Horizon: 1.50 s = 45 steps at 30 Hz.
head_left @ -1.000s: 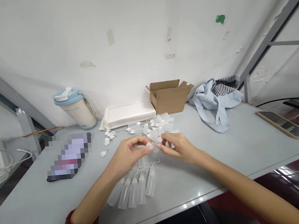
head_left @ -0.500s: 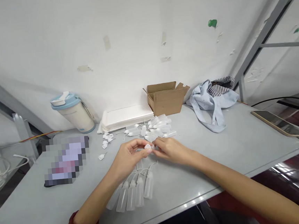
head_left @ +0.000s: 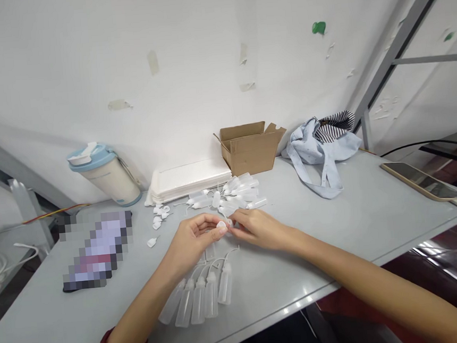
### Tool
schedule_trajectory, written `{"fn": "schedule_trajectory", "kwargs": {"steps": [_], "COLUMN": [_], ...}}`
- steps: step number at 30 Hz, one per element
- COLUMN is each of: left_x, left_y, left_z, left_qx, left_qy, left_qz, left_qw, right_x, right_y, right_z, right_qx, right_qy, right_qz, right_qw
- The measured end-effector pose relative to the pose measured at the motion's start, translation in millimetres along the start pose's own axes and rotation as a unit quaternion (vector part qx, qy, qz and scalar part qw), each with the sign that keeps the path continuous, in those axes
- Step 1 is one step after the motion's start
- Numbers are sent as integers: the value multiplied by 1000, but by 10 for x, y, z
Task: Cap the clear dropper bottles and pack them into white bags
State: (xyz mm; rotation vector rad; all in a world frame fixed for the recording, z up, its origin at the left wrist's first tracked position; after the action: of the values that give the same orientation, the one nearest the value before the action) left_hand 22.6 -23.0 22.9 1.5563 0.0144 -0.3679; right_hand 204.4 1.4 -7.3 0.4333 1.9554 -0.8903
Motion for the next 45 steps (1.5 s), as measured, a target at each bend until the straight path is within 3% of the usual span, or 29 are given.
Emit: {"fn": "schedule_trajectory", "kwargs": {"steps": [18, 24, 30, 40, 45], "left_x": [16, -16, 22, 109, 143], "left_y": [-82, -80, -90, -111, -156], "left_z": [-16, -18, -23, 7, 3], "left_qx": [-12, 22, 45, 116, 179], "left_qy": [-12, 36, 36, 88, 103], "left_qz": [-48, -73, -112, -204, -265], "left_qw": [999, 996, 992, 968, 942], "right_x": [0, 10, 17, 43, 62], "right_y": [-38, -37, -42, -29, -35], "right_z": [3, 4, 6, 5, 9], "right_qx": [-27, -28, -30, -38, -46], "right_qy": [-17, -13, -9, -3, 4], "right_qz": [44, 45, 48, 56, 58], "right_qw": [999, 999, 998, 998, 997]}}
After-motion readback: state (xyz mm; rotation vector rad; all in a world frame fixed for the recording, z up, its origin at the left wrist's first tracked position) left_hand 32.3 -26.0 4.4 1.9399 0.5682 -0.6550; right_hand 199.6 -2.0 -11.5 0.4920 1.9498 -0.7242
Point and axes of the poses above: each hand's wrist, its own z-axis away from the middle knuckle, its own x-axis out of the palm, y = z × x, the point moved 1 cm from there along -z, towards the middle knuckle, and after that the axes turned 5 degrees about y, right-handed, at the moved point
